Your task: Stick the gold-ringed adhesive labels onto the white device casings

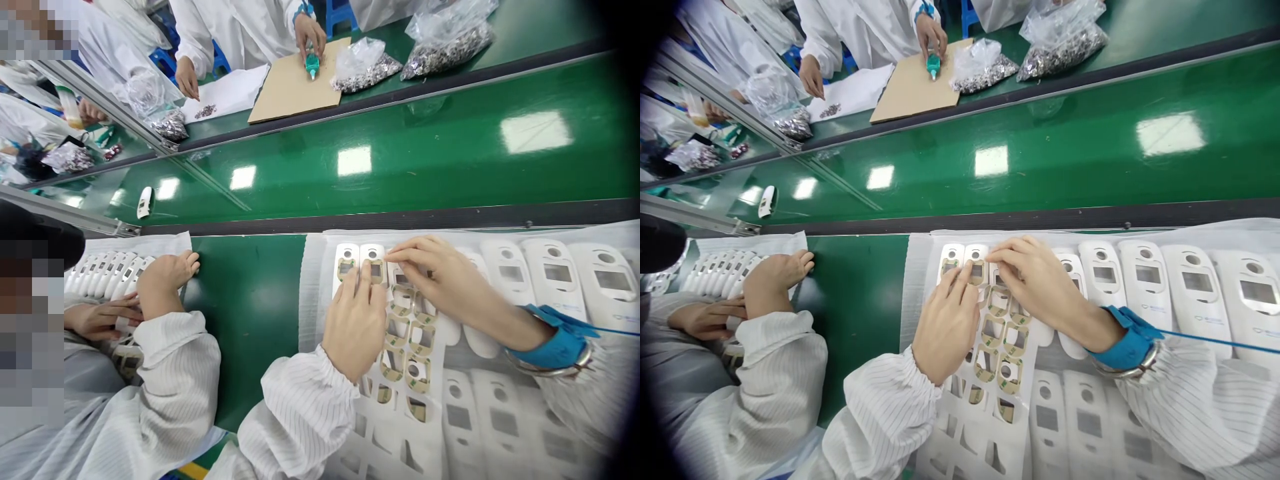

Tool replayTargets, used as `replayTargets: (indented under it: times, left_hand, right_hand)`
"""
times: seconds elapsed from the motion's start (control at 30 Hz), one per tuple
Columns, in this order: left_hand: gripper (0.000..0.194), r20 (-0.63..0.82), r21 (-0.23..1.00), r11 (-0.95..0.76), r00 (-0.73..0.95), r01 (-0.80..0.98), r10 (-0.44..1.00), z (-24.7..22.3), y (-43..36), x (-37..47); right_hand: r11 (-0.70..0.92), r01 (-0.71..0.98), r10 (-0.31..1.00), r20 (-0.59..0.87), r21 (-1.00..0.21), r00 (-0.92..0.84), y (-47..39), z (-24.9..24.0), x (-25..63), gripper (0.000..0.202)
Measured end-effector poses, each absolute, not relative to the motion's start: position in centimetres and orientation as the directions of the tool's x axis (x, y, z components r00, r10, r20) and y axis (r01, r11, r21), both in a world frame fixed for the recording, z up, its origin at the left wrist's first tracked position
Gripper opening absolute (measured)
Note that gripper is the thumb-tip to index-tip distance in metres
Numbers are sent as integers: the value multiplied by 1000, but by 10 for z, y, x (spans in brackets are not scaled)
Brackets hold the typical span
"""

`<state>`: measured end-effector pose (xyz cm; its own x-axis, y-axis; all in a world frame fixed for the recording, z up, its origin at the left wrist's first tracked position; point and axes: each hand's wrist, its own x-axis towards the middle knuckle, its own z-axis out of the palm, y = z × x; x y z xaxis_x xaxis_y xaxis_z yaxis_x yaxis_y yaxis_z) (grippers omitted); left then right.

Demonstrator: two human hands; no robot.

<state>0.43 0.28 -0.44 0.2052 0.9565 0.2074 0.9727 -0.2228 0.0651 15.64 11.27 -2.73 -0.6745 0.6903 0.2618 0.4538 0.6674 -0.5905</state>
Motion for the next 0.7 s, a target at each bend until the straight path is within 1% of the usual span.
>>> replayTargets:
  times: [0.03, 0.13, 0.17, 0.2, 0.23, 0.27, 0.3, 0.37, 0.4, 0.43, 0.47, 0.5, 0.53, 0.6, 0.63, 0.7]
  left_hand:
    - [18, 201, 63, -224, 207, 973, 957, -5, 3, 4]
    - [18, 167, 44, -223, 213, 974, 963, -4, 4, 5]
    - [18, 153, 43, -222, 213, 974, 965, -3, 5, 5]
    - [18, 138, 55, -221, 211, 974, 968, -2, 6, 4]
    - [19, 126, 90, -217, 205, 972, 971, 0, 7, 3]
    - [19, 117, 156, -203, 186, 967, 976, 3, 8, 1]
    - [21, 119, 251, -171, 145, 953, 982, 6, 8, -1]
    - [23, 107, 509, -43, -14, 859, 994, 14, 6, -7]
    - [23, 61, 648, 49, -116, 760, 991, 19, 4, -10]
    - [24, -19, 771, 148, -210, 620, 978, 23, 2, -12]
    - [26, -126, 863, 242, -275, 443, 953, 26, -1, -14]
    - [28, -240, 916, 316, -295, 247, 925, 30, -3, -15]
    - [29, -340, 928, 368, -278, 56, 898, 33, -6, -15]
    - [30, -452, 882, 402, -203, -247, 868, 38, -9, -13]
    - [30, -477, 849, 401, -172, -344, 862, 40, -10, -11]
    - [28, -495, 807, 392, -144, -443, 857, 45, -11, -9]
  right_hand:
    - [705, 462, 667, 282, -537, -690, 112, -26, 156, 27]
    - [817, 484, 571, 321, -313, -756, 107, -22, 151, 27]
    - [836, 481, 547, 322, -265, -773, 106, -21, 150, 26]
    - [845, 471, 533, 314, -254, -786, 107, -20, 149, 25]
    - [843, 459, 531, 298, -281, -793, 108, -20, 149, 25]
    - [830, 442, 539, 282, -341, -794, 110, -19, 150, 26]
    - [800, 428, 560, 268, -421, -784, 113, -18, 152, 27]
    - [699, 409, 634, 243, -587, -734, 117, -11, 157, 26]
    - [641, 404, 677, 234, -653, -697, 117, -6, 161, 25]
    - [594, 397, 716, 235, -699, -657, 115, 1, 163, 23]
    - [567, 391, 744, 247, -725, -621, 112, 8, 165, 21]
    - [565, 385, 757, 273, -730, -594, 107, 16, 166, 18]
    - [589, 371, 749, 313, -718, -585, 100, 23, 166, 16]
    - [672, 339, 693, 398, -659, -601, 85, 34, 163, 13]
    - [709, 330, 662, 425, -623, -618, 77, 38, 161, 12]
    - [752, 336, 625, 451, -567, -637, 66, 40, 157, 10]
